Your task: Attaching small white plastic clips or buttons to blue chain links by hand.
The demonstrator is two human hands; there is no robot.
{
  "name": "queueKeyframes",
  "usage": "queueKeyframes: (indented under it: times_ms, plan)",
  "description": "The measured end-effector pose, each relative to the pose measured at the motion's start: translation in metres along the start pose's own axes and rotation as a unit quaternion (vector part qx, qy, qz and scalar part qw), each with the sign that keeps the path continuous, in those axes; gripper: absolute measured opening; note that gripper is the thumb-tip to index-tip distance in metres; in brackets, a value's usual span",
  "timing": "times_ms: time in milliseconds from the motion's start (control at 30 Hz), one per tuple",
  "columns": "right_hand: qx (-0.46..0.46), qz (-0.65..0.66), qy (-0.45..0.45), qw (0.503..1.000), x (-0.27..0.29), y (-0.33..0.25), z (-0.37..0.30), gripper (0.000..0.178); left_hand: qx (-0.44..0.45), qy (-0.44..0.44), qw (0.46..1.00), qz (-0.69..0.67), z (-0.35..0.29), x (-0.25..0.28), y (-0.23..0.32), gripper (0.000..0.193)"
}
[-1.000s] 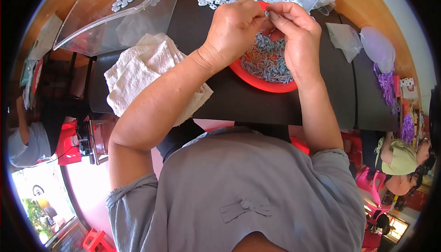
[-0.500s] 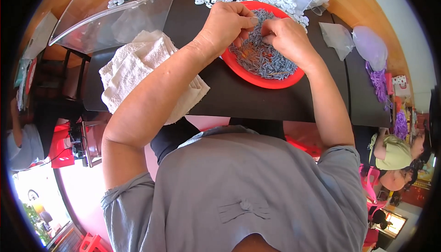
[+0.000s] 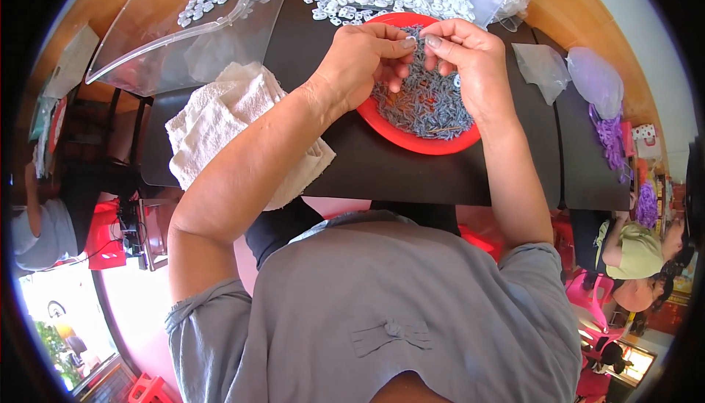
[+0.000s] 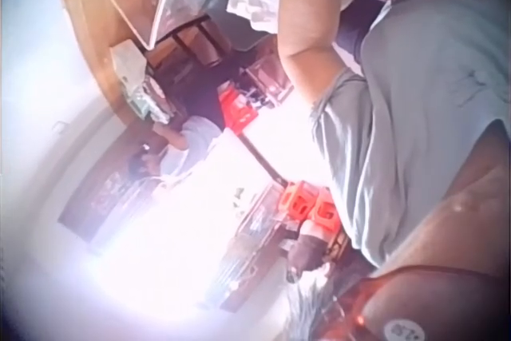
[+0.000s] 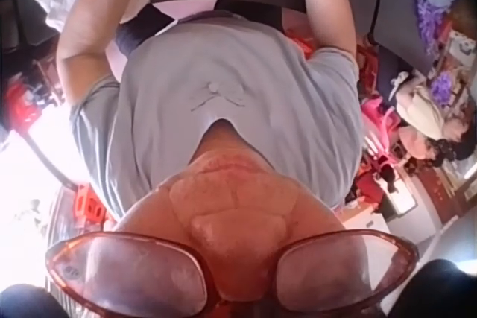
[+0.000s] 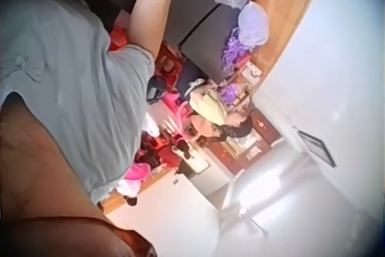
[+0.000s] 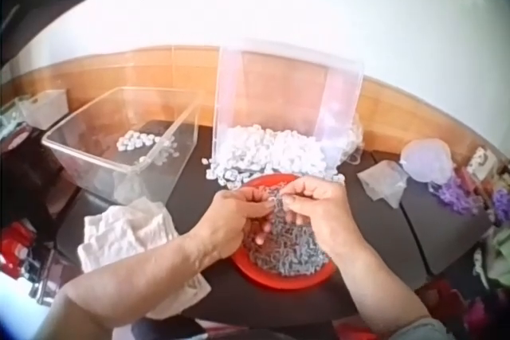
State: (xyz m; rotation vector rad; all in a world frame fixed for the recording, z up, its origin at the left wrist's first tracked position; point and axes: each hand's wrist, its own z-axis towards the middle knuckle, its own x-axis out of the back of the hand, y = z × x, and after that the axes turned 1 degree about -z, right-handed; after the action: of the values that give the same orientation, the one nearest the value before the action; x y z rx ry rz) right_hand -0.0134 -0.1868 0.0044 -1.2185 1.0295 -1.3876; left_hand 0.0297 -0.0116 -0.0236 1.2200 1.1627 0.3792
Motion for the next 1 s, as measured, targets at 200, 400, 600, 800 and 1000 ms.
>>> queueKeyframes:
  times_ms: [200,400,600,800,1000]
  plan:
    - [0.022,-0.008,0.036,0.999,-0.01,0.008,-0.002,0.01,0.002,0.005,0.999,-0.041,-0.003,0.0,0.002,0.013]
    - [0.072,-0.102,0.043,0.991,-0.013,0.01,-0.005,0.008,-0.011,0.028,0.999,-0.014,-0.003,-0.003,0.003,0.012]
    - [0.201,-0.236,0.061,0.949,-0.015,0.015,-0.004,0.008,-0.021,0.048,0.998,0.035,-0.004,-0.003,0.002,0.011]
    - [0.265,-0.308,0.085,0.91,-0.016,0.016,-0.004,0.009,-0.021,0.048,0.997,0.063,-0.008,-0.005,0.003,0.012]
    - [0.279,-0.332,0.094,0.896,-0.018,0.018,-0.004,0.008,-0.028,0.059,0.995,0.073,-0.009,-0.007,0.003,0.014]
